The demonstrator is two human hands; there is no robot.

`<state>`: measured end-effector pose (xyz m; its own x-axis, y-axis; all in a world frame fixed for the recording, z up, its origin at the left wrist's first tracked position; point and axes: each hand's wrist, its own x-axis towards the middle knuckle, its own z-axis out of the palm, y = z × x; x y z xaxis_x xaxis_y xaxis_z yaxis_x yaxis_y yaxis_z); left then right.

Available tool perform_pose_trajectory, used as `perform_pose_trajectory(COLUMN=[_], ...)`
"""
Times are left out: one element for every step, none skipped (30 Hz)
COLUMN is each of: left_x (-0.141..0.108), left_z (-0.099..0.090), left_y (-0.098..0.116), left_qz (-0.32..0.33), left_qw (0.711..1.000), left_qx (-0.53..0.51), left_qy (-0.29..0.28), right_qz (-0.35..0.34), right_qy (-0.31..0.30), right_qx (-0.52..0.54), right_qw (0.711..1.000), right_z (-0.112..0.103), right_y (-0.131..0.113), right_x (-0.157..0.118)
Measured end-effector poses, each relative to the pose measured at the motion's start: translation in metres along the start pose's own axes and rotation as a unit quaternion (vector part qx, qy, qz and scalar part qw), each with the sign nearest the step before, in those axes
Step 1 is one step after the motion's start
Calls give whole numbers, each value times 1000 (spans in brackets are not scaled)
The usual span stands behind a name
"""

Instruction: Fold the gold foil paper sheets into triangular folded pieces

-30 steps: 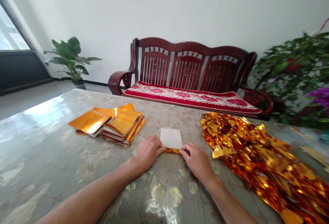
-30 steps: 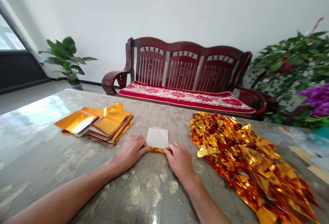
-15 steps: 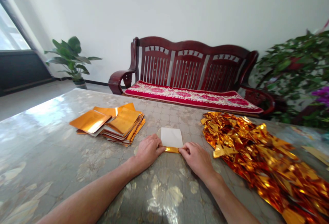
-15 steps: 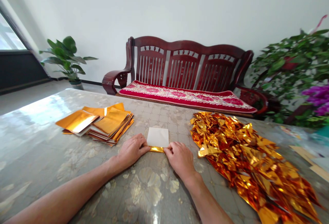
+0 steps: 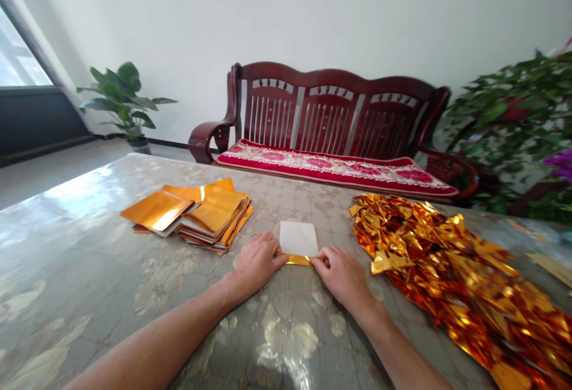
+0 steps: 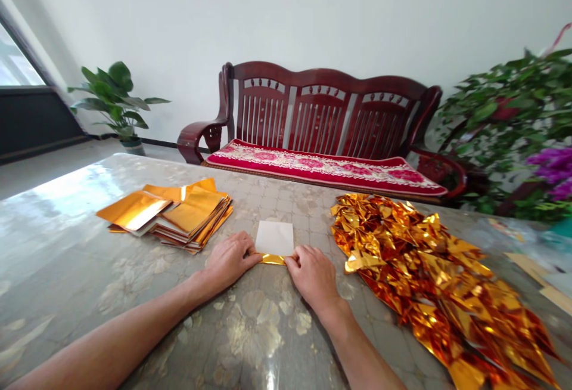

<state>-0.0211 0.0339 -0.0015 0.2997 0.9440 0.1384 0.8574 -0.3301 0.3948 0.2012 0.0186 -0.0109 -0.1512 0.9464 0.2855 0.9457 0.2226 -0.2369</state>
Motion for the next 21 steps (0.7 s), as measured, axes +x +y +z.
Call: perform_pose_trajectory(left_x=[0,0,0,-1,-1,-1,-1,-1,-1,-1,-1,-1,-1,-1,-1,-1,-1,-2,-2,-3,-4], left_z=[0,1,1,1,1,1,1,1,1,1,1,1,1,1,1,1,2,2,2,3,4], left_y=[0,0,-1,-1,-1,-1,-1,-2,-2,-2,-2,-2,-2,-2,-1,-1,-1,-1,-1,-1,-1], left_qz=[0,0,0,1,1,3,4,5,5,5,5,5,6,7,7,7,7,8,12,19,31], left_qw=[1000,1000,1000,1000,1000,1000,1000,1000,1000,1000,1000,1000,1000,1000,1000,1000,1000,1000,1000,999,999], left_qx=[1,2,2,1,0,-2,-3,-5,-6,-6,-6,-6,-5,-2,2,7,12,17,20,21,21], left_qy=[2,3,4,5,5,5,5,5,5,5,6,7,8,9,8,7,5,5,10,19,30], right_qz=[-1,-2,-3,-2,-2,-2,-1,-1,-2,-3,-6,-8,-11,-13,-14,-14,-13,-11,-8,-3,3], right_qy=[1,1,0,0,-1,-1,-1,0,0,0,0,1,1,2,2,2,2,0,0,0,1], right_qx=[-3,-5,-6,-5,-5,-4,-4,-5,-7,-9,-12,-14,-18,-21,-25,-27,-29,-27,-22,-15,-7], right_qw=[1000,1000,1000,1000,1000,1000,1000,1000,1000,1000,1000,1000,1000,1000,1000,1000,1000,1000,1000,1000,1000], right_z=[0,0,0,0,0,0,0,0,0,0,0,0,0,-1,-1,-1,-1,-1,0,0,1], right_y=[0,0,0,0,0,0,0,0,0,0,0,0,0,-1,-1,-2,-2,-2,-1,-1,0], right_x=[0,0,0,0,0,0,0,0,0,0,0,-1,-1,-1,-1,-1,-1,-1,-1,-1,-1])
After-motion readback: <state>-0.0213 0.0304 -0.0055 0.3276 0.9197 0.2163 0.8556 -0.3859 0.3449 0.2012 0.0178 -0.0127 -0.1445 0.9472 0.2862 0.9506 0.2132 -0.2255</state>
